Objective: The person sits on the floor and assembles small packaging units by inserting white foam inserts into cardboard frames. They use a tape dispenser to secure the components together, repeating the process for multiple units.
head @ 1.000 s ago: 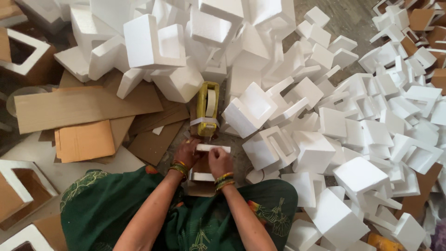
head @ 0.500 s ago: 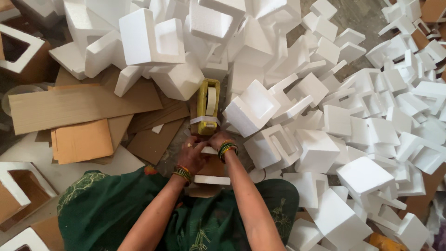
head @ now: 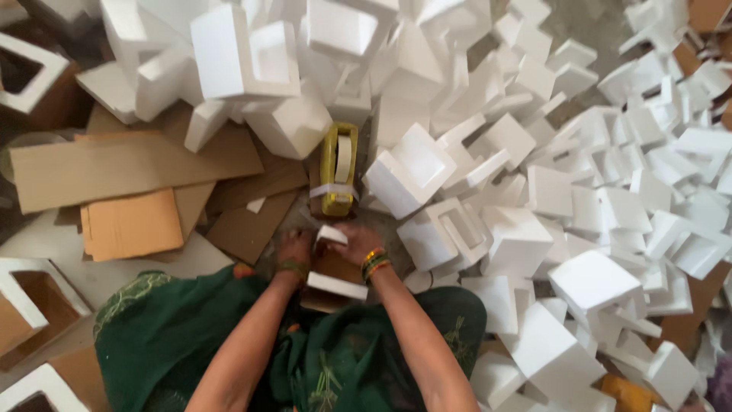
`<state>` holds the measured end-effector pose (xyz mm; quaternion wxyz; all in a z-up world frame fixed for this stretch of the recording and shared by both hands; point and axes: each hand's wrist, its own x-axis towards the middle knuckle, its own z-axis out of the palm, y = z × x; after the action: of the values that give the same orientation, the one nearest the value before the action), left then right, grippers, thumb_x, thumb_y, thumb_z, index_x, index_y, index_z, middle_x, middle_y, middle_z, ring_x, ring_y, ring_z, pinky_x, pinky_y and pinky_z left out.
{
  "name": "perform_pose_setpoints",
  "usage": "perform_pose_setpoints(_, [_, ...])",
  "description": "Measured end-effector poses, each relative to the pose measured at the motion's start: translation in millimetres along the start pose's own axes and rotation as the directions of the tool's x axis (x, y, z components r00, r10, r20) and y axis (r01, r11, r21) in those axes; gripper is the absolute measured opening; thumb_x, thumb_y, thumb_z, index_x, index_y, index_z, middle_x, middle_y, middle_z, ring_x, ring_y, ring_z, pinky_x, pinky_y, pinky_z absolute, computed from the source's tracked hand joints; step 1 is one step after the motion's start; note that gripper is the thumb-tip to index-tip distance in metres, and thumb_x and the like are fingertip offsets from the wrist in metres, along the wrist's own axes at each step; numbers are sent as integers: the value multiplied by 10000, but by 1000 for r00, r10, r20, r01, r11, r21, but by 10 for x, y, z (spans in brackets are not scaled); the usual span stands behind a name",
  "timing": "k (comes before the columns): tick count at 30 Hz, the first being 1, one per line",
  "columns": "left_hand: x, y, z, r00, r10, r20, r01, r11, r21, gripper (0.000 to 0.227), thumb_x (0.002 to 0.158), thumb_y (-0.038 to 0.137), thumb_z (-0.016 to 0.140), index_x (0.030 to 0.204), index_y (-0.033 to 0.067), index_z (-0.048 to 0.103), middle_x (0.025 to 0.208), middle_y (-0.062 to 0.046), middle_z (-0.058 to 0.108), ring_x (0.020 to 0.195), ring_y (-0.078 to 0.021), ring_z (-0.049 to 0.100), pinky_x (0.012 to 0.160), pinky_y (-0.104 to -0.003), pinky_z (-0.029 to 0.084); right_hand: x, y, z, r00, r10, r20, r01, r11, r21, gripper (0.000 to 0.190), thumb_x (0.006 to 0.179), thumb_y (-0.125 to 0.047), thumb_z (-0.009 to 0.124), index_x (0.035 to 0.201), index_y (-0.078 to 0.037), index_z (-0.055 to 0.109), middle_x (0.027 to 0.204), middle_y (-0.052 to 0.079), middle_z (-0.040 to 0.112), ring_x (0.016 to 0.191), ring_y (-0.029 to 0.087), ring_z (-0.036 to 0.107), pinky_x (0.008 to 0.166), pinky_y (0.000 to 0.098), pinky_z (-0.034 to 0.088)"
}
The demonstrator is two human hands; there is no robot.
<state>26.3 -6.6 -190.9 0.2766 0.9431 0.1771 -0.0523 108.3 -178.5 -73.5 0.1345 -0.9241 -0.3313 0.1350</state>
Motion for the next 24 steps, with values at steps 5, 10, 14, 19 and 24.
perform_pose_setpoints(5, [-252, -76, -440, 799, -241, 551, 563, 622, -544, 883, 808, 680, 714, 1289, -51, 595, 1190, -292, 660, 1101, -430, 617, 912, -504, 507, -444, -10, -177, 919, 342, -195, -308, 933, 185, 586, 843, -568, 759, 1253, -159, 671, 1045, 155, 756, 934, 363, 713, 813, 472, 576])
perform_pose_setpoints(10, [-1065, 842, -1286, 934, -144, 328, 303, 805, -510, 1084, 720, 650, 820, 1346, -152, 444, 1022, -352, 685, 883, -494, 687, 738, -512, 568, -932, -561, -379, 682, 396, -615, -289, 918, 272, 496, 857, -388, 802, 1254, -116, 680, 1111, 151, 751, 981, 364, 718, 829, 464, 576])
perform_pose_setpoints(14, [-1462, 1095, -1875, 999, 9, -51, -18, 985, -173, 932, 742, 278, 757, 1520, -73, 384, 1019, -239, 694, 806, -403, 704, 695, -480, 569, -1281, -1126, -834, 679, 559, -475, -243, 783, 573, 609, 836, -336, 798, 1322, -28, 596, 1201, 158, 689, 1062, 351, 703, 866, 450, 578])
perform_pose_setpoints(19, [-1405, 1282, -2279, 914, 386, -123, -364, 916, 168, 322, 807, 130, 659, 1126, 99, 627, 997, -91, 709, 1011, -302, 663, 855, -422, 522, -1174, -1046, -1404, 758, -47, -650, 142, 985, 94, 870, 682, -146, 866, 1415, 124, 485, 1385, 313, 560, 1223, 456, 567, 1006, 471, 476])
perform_pose_setpoints(24, [-1019, 1310, -2461, 778, 621, -101, -575, 767, 286, 337, 806, 165, 638, 1135, 98, 656, 1042, -65, 691, 1062, -262, 617, 897, -416, 474, -763, -516, -791, 983, 70, -170, 58, 762, 645, 388, 856, -53, 768, 1238, -58, 699, 1176, 119, 735, 1096, 289, 717, 955, 383, 569])
